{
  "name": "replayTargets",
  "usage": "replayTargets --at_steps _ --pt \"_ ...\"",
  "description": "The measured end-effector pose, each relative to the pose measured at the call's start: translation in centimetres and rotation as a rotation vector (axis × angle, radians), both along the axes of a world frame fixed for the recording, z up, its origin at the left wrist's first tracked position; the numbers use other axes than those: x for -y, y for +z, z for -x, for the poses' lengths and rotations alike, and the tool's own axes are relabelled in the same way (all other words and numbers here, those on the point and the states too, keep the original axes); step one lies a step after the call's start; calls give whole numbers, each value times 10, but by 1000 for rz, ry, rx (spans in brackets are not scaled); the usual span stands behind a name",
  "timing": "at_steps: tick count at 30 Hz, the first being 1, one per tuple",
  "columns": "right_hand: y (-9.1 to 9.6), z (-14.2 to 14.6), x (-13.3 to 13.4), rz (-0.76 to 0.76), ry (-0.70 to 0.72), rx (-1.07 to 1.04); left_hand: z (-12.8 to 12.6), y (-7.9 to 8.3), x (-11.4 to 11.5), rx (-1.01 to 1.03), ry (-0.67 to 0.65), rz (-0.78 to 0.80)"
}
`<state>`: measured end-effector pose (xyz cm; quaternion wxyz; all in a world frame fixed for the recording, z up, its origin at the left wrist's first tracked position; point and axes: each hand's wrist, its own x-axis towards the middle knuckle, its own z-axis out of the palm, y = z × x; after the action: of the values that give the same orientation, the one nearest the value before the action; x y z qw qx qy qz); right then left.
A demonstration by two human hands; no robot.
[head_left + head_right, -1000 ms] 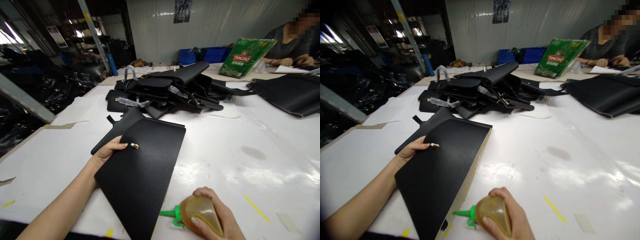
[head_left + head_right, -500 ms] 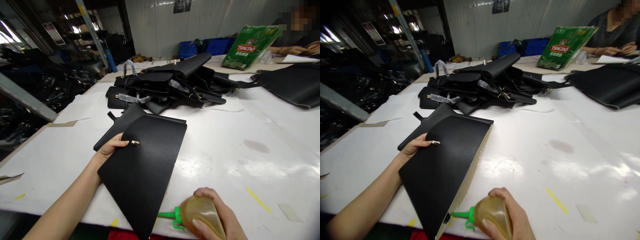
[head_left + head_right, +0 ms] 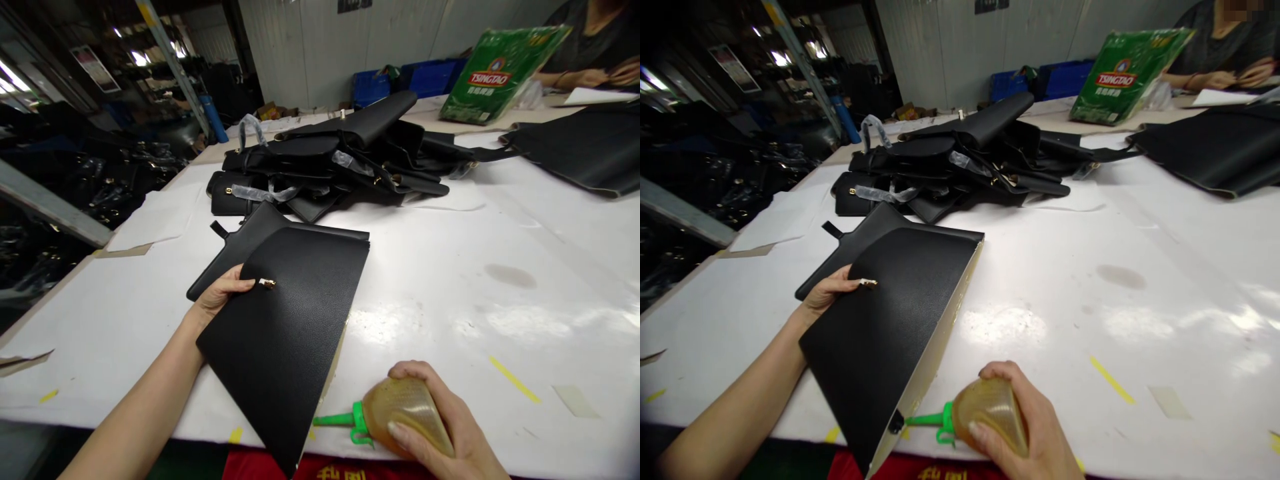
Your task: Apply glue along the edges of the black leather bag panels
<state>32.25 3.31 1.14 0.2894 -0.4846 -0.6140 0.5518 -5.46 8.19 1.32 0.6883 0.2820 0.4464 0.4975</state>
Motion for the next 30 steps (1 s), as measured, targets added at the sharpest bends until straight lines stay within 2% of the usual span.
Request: replayTargets --at_steps 6,8,13,19,24,30 --pt "0 -3 3 239 -34 -98 -3 3 -2 1 25 -20" --pt "0 -3 4 273 -41 -134 -5 5 -3 2 31 -26" --pt "2 1 8 227 -67 -149 -5 8 -2 -10 41 -18" --pt "1 2 5 180 105 -141 -4 5 -1 -6 42 -25" --pt "3 0 3 120 -23 -60 -7 9 -2 3 39 -26" --pt "3 1 6 184 116 -153 -12 18 -1 3 38 -19"
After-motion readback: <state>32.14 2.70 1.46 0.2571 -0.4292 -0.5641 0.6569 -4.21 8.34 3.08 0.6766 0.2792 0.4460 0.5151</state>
